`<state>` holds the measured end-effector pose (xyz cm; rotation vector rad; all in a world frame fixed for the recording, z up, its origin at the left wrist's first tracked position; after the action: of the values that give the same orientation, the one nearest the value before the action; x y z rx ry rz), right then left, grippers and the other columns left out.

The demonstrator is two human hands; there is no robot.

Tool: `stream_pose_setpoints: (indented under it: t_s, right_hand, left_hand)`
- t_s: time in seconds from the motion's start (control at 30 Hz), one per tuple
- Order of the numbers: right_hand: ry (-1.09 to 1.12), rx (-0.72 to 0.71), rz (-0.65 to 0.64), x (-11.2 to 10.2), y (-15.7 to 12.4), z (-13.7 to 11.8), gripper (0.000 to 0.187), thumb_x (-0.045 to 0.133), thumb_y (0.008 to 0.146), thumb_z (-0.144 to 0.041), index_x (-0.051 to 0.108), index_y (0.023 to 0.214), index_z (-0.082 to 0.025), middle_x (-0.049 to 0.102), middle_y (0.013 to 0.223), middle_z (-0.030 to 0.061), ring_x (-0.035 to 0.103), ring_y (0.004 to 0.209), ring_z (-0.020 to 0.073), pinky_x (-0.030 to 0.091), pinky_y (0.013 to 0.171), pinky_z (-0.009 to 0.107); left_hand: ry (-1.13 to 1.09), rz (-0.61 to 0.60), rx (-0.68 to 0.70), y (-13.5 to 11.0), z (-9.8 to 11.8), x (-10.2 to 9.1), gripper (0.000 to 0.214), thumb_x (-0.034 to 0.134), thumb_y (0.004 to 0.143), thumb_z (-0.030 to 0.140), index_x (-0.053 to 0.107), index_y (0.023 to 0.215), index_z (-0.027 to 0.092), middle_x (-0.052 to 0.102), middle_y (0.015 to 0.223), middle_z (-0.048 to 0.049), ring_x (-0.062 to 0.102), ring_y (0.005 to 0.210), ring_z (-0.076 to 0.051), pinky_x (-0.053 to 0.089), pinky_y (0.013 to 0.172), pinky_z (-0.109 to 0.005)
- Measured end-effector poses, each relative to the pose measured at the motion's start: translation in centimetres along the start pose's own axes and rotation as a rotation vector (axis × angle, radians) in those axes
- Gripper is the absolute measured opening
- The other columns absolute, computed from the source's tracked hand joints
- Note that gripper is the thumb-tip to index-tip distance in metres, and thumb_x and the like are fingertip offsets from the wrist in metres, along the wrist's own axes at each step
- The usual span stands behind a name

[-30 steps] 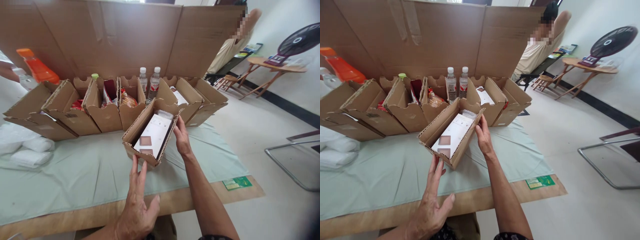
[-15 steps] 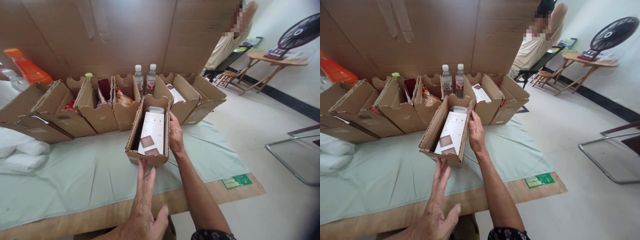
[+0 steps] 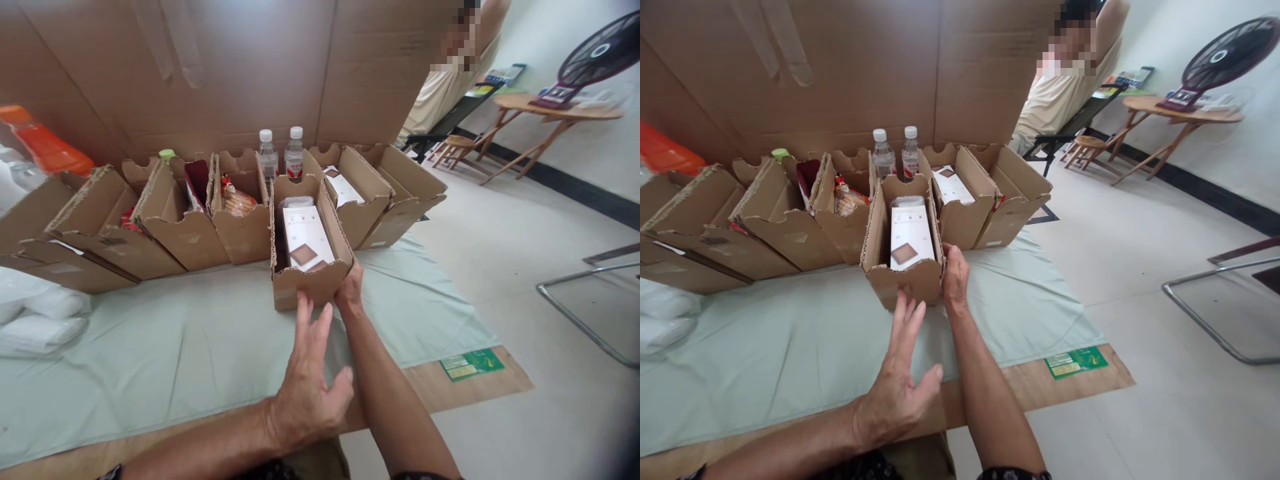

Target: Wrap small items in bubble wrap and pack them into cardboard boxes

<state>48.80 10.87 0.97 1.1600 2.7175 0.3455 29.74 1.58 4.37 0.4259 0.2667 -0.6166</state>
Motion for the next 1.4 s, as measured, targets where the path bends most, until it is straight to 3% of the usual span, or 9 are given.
stream_pose_setpoints:
  t_s: [0.4, 0.6, 0.73, 0.87, 0.97, 1.07, 1.13, 1.23, 1.4]
  right_hand:
    - [-0.032, 0.104, 0.169, -1.3, 0.8, 3.9, 0.065, 0.04, 0.091, -0.075, 0.069, 0.102, -0.019, 0.076, 0.097, 0.0113, 0.07, 0.089, 0.0249, 0.053, 0.089, 0.044]
    - [-0.044, 0.107, 0.181, -1.3, 0.9, 4.0, 0.062, 0.039, 0.091, -0.072, 0.068, 0.099, -0.018, 0.077, 0.105, 0.0132, 0.072, 0.084, 0.0223, 0.055, 0.085, 0.04]
    - [-0.045, 0.072, 0.176, -1.3, 0.6, 2.4, 0.055, 0.042, 0.091, -0.066, 0.067, 0.098, -0.017, 0.076, 0.1, 0.0122, 0.071, 0.079, 0.0211, 0.056, 0.08, 0.039]
    - [-0.039, -0.037, 0.097, 0.1, -0.9, -1.9, 0.037, 0.056, 0.091, -0.051, 0.069, 0.101, -0.019, 0.076, 0.092, 0.0076, 0.071, 0.08, 0.0205, 0.057, 0.082, 0.038]
    - [-0.087, -0.2, -0.133, 3.5, -2.2, -6.6, 0.03, 0.055, 0.095, -0.039, 0.069, 0.114, -0.02, 0.075, 0.088, 0.0039, 0.07, 0.08, 0.0183, 0.057, 0.079, 0.034]
    - [-0.296, -0.331, -0.405, 8.6, -2.0, -11.0, 0.049, 0.051, 0.096, -0.028, 0.057, 0.144, -0.023, 0.074, 0.087, 0.0003, 0.068, 0.075, 0.0172, 0.055, 0.078, 0.033]
    - [-0.543, -0.36, -0.521, 12.1, -0.7, -13.0, 0.061, 0.05, 0.095, -0.023, 0.046, 0.156, -0.025, 0.076, 0.088, 0.0006, 0.069, 0.076, 0.0195, 0.054, 0.082, 0.035]
    - [-0.925, -0.34, -0.589, 15.8, 1.4, -14.6, 0.05, 0.051, 0.095, -0.02, 0.06, 0.144, -0.024, 0.079, 0.098, 0.0083, 0.072, 0.09, 0.0268, 0.052, 0.084, 0.039]
    - [-1.15, -0.348, -0.537, 14.7, -1.1, -16.0, 0.03, 0.05, 0.097, -0.023, 0.073, 0.117, -0.021, 0.081, 0.097, 0.011, 0.075, 0.09, 0.0287, 0.048, 0.074, 0.034]
  left_hand:
    - [-0.077, 0.02, -0.106, 11.8, -5.6, 1.1, 0.084, 0.065, 0.078, 0.015, 0.038, 0.157, 0.02, -0.004, 0.175, -0.0219, 0.029, 0.157, -0.044, 0.042, 0.119, -0.063]
    - [0.021, -0.047, -0.176, 13.5, -6.1, 1.1, 0.083, 0.065, 0.076, 0.013, 0.04, 0.155, 0.012, 0.0, 0.174, -0.0282, 0.037, 0.154, -0.042, 0.047, 0.116, -0.057]
    - [0.09, -0.155, -0.157, 10.1, -5.8, -0.2, 0.074, 0.065, 0.082, 0.019, 0.045, 0.153, 0.015, 0.004, 0.175, -0.0242, 0.043, 0.15, -0.04, 0.049, 0.114, -0.058]
    - [0.317, -0.146, -0.074, 3.2, -7.5, -5.2, 0.055, 0.064, 0.085, 0.02, 0.06, 0.14, 0.016, 0.029, 0.17, -0.0216, 0.035, 0.154, -0.041, 0.041, 0.12, -0.062]
    - [0.493, -0.083, -0.055, -2.4, -9.2, -9.7, 0.043, 0.06, 0.087, 0.019, 0.067, 0.13, 0.017, 0.054, 0.155, -0.0195, 0.043, 0.15, -0.04, 0.046, 0.116, -0.065]
    - [0.555, -0.047, -0.027, -6.5, -9.8, -12.3, 0.038, 0.056, 0.09, 0.017, 0.068, 0.127, 0.02, 0.06, 0.15, -0.0158, 0.048, 0.146, -0.037, 0.051, 0.112, -0.061]
    - [0.561, -0.03, 0.018, -7.9, -9.6, -12.8, 0.037, 0.055, 0.09, 0.016, 0.068, 0.125, 0.021, 0.06, 0.151, -0.0141, 0.049, 0.146, -0.036, 0.052, 0.111, -0.059]
    - [0.532, 0.028, 0.07, -8.5, -9.2, -12.7, 0.034, 0.056, 0.09, 0.014, 0.069, 0.12, 0.021, 0.065, 0.145, -0.0144, 0.056, 0.14, -0.035, 0.053, 0.11, -0.059]
    - [0.381, 0.2, 0.035, -8.5, -9.5, -13.6, 0.031, 0.056, 0.091, 0.015, 0.07, 0.118, 0.021, 0.07, 0.136, -0.015, 0.065, 0.13, -0.03, 0.059, 0.104, -0.051]
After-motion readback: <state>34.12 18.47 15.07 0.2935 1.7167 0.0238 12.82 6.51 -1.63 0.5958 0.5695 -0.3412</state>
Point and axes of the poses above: each hand's wrist, its own y-axis towards the middle knuckle, its own x-axis out of the palm, z = x × y, the point moved 5 cm from there along y, towards the middle knuckle
